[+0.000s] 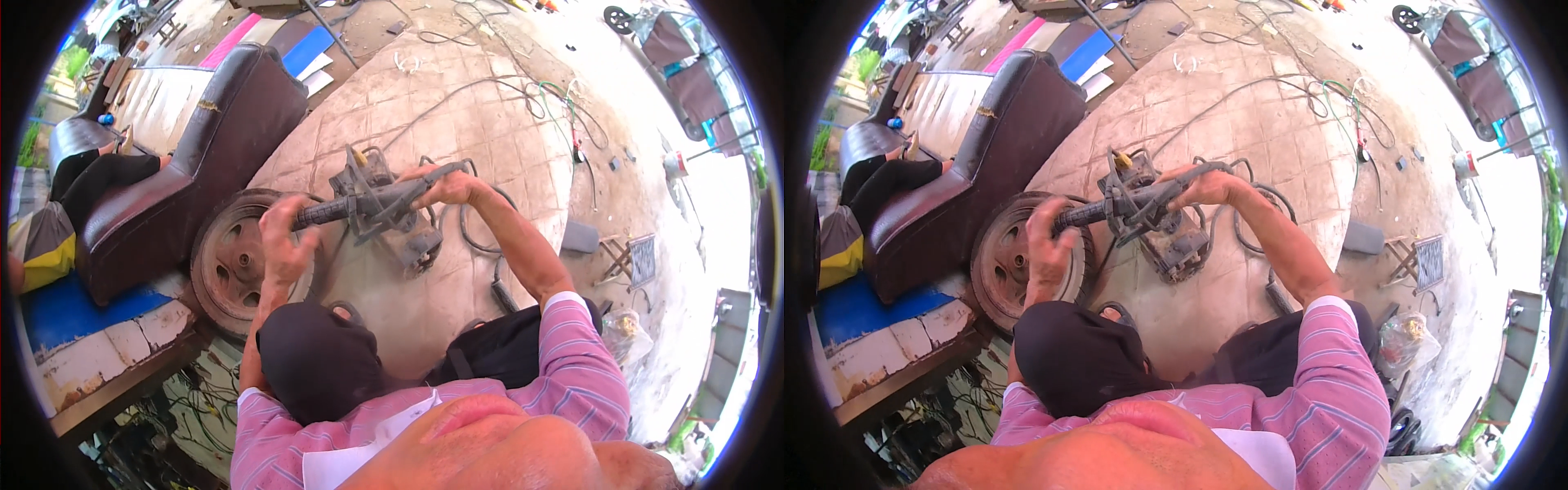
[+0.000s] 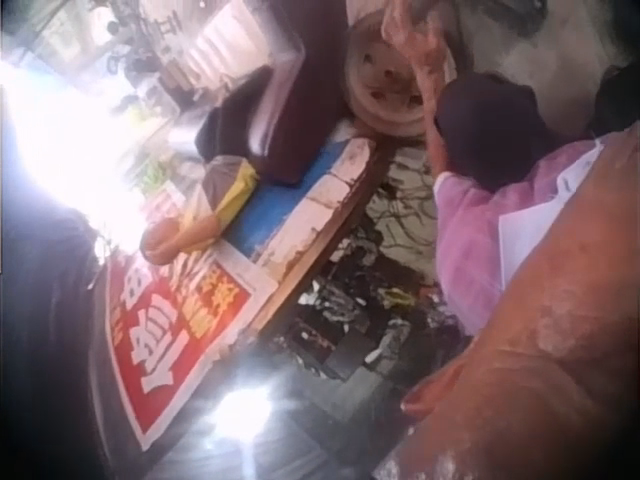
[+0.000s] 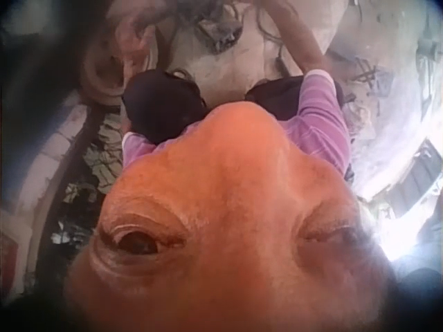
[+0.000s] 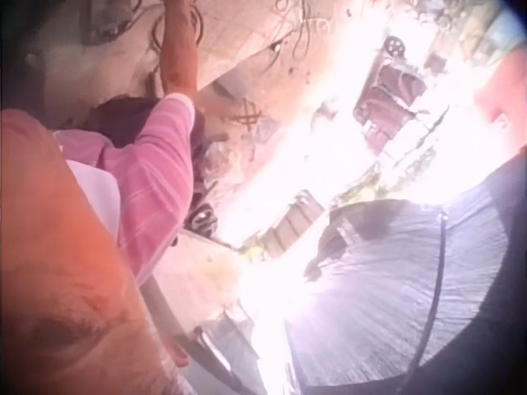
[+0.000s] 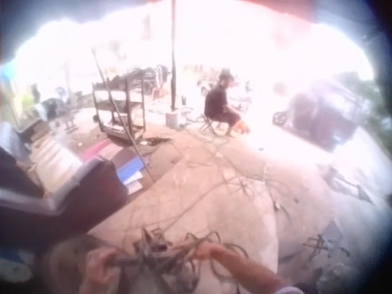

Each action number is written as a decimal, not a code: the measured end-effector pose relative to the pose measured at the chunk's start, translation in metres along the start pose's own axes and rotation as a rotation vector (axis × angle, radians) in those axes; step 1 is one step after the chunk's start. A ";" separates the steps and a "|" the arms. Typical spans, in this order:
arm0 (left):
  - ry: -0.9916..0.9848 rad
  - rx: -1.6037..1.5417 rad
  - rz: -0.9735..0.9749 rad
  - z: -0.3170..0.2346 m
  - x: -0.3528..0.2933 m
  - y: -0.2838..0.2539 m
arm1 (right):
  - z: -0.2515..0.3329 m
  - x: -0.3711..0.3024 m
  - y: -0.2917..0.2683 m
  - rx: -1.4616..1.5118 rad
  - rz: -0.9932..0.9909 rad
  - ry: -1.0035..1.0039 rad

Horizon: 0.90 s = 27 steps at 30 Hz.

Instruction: The person secures wires on a machine with plastic ties and connects electrical components to a wooden mounting block.

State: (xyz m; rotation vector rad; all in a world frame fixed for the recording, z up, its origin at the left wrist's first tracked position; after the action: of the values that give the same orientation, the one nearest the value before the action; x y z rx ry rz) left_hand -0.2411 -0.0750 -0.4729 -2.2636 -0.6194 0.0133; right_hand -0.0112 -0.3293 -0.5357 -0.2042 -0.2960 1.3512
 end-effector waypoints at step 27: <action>-1.101 -0.649 0.589 0.043 -0.011 0.068 | 0.052 -0.018 0.008 1.105 -0.628 0.213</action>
State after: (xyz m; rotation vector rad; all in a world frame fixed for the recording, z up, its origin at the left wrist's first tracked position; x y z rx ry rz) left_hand -0.2305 -0.0900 -0.5521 -2.8681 -0.4758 1.6273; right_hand -0.0392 -0.3463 -0.4909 0.6253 0.5460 0.7018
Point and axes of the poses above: each hand's wrist, its own x-axis towards the middle knuckle, its own y-axis out of the palm, z = x × y, the point moved 4 cm from there along x, towards the middle knuckle, and after that the axes turned 15 degrees about -y, right-handed, at the moved point
